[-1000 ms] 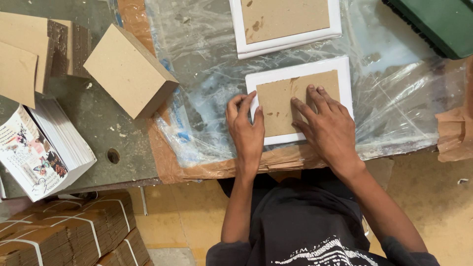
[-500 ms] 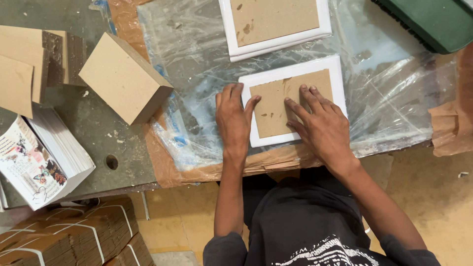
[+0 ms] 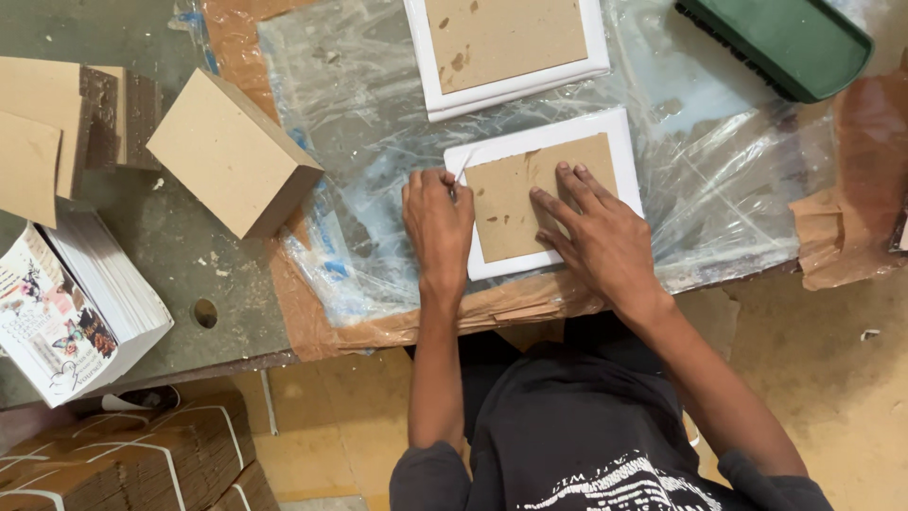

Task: The person places a brown cardboard cover onto a white book block, presses the edges, and flips the assembly. They repeat this process for multiple units, stacking the finished books on the table. A green brush is used to smooth the surface of each assembled book.

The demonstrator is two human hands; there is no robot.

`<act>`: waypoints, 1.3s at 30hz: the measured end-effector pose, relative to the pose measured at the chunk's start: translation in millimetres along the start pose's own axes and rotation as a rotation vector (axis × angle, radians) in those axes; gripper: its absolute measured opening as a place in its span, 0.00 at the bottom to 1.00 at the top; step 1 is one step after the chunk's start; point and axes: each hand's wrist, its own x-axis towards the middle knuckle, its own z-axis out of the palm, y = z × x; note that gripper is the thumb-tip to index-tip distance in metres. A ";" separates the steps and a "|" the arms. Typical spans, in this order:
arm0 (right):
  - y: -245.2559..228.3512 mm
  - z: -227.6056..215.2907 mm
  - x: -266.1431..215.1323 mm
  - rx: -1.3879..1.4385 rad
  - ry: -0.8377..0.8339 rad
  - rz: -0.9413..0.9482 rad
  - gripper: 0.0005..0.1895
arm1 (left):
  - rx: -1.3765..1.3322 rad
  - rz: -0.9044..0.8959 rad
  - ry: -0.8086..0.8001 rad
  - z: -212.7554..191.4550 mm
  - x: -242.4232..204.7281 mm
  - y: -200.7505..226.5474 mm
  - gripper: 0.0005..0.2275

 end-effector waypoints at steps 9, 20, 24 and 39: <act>1.6 -7.2 -2.9 0.296 0.035 0.143 0.28 | -0.594 -0.210 -0.222 -25.0 -17.7 22.1 0.19; 15.9 -64.0 -27.4 0.432 0.034 0.249 0.21 | -0.926 -0.075 -0.149 -5.6 61.8 -5.8 0.38; 21.3 -88.0 -41.6 0.461 0.090 0.411 0.20 | -0.965 -0.179 -0.181 44.6 155.4 -32.3 0.38; 126.6 -102.3 18.6 -0.664 0.437 0.032 0.32 | 0.172 0.187 -0.234 -5.0 55.7 -9.3 0.34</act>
